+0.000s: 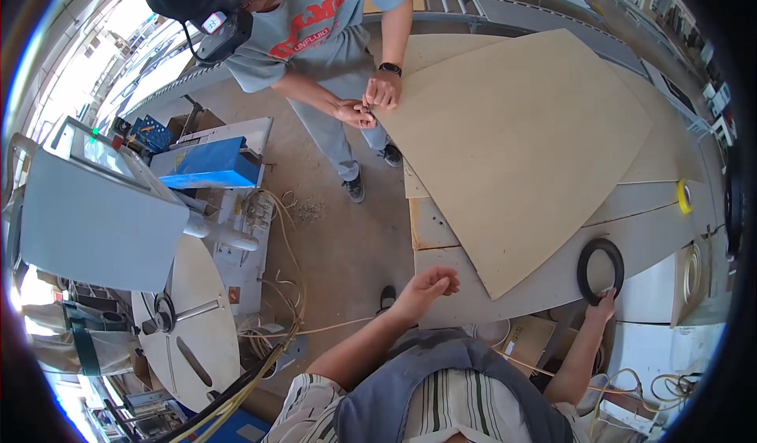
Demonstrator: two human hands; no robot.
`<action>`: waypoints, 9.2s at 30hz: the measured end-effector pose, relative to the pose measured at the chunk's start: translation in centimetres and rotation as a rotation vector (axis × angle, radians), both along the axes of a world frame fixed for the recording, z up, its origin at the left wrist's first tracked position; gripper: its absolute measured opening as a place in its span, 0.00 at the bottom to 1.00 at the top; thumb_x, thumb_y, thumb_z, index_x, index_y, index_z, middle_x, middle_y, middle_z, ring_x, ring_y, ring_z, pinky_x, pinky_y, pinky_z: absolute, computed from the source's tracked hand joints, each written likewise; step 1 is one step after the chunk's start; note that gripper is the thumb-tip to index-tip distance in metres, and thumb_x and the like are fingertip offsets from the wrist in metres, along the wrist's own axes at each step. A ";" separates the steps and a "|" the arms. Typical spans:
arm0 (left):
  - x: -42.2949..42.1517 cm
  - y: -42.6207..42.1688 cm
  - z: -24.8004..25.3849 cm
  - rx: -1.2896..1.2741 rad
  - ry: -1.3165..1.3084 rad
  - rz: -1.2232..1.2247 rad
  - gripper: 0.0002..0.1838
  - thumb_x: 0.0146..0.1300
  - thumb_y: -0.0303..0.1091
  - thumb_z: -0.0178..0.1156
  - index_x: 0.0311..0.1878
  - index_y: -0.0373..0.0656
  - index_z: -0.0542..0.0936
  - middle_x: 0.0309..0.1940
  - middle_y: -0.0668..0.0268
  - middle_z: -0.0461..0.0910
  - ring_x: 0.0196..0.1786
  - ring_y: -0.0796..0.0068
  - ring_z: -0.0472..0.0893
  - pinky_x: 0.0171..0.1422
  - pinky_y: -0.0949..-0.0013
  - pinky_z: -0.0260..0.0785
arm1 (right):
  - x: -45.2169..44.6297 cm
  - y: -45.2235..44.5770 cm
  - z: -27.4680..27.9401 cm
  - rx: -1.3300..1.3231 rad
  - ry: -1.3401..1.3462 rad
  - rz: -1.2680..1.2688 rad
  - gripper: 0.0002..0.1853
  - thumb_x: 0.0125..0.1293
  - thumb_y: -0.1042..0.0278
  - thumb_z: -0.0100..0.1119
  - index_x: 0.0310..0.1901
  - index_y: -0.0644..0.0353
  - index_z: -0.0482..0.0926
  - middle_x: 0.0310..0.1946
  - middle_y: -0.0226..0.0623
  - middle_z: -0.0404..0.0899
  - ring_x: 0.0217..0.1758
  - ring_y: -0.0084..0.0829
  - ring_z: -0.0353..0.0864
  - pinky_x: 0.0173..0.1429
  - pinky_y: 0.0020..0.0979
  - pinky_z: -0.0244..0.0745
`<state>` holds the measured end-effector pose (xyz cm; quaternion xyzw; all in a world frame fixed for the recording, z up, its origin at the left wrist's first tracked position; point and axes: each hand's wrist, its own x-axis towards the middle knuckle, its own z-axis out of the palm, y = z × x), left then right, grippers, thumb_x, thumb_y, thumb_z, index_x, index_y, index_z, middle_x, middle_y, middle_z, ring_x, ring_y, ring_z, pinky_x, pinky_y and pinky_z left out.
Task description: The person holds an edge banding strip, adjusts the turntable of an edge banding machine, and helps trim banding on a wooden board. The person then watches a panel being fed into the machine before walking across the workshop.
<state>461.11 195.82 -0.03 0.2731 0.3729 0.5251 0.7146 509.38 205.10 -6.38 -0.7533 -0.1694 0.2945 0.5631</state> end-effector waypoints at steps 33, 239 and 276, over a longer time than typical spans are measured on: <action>-20.5 6.3 -9.4 -0.334 -0.106 0.133 0.09 0.73 0.29 0.49 0.52 0.38 0.74 0.40 0.62 0.79 0.41 0.73 0.78 0.50 0.73 0.71 | -38.8 13.3 5.3 0.152 -1.388 1.047 0.28 0.63 0.65 0.58 0.64 0.60 0.65 0.66 0.47 0.62 0.68 0.49 0.61 0.69 0.45 0.57; -13.7 -3.9 -9.0 -0.218 0.526 0.143 0.05 0.61 0.23 0.51 0.38 0.37 0.77 0.27 0.64 0.79 0.31 0.75 0.76 0.39 0.76 0.68 | -20.2 -1.6 2.6 -0.073 0.100 0.341 0.16 0.64 0.80 0.56 0.46 0.64 0.60 0.34 0.43 0.69 0.30 0.30 0.74 0.32 0.24 0.72; -12.4 -5.8 -10.4 -0.354 0.521 0.179 0.06 0.63 0.25 0.51 0.40 0.37 0.77 0.27 0.64 0.79 0.31 0.77 0.75 0.37 0.77 0.65 | -38.4 9.0 4.6 0.398 -1.408 1.263 0.26 0.67 0.62 0.53 0.64 0.63 0.66 0.64 0.46 0.65 0.66 0.46 0.64 0.68 0.42 0.59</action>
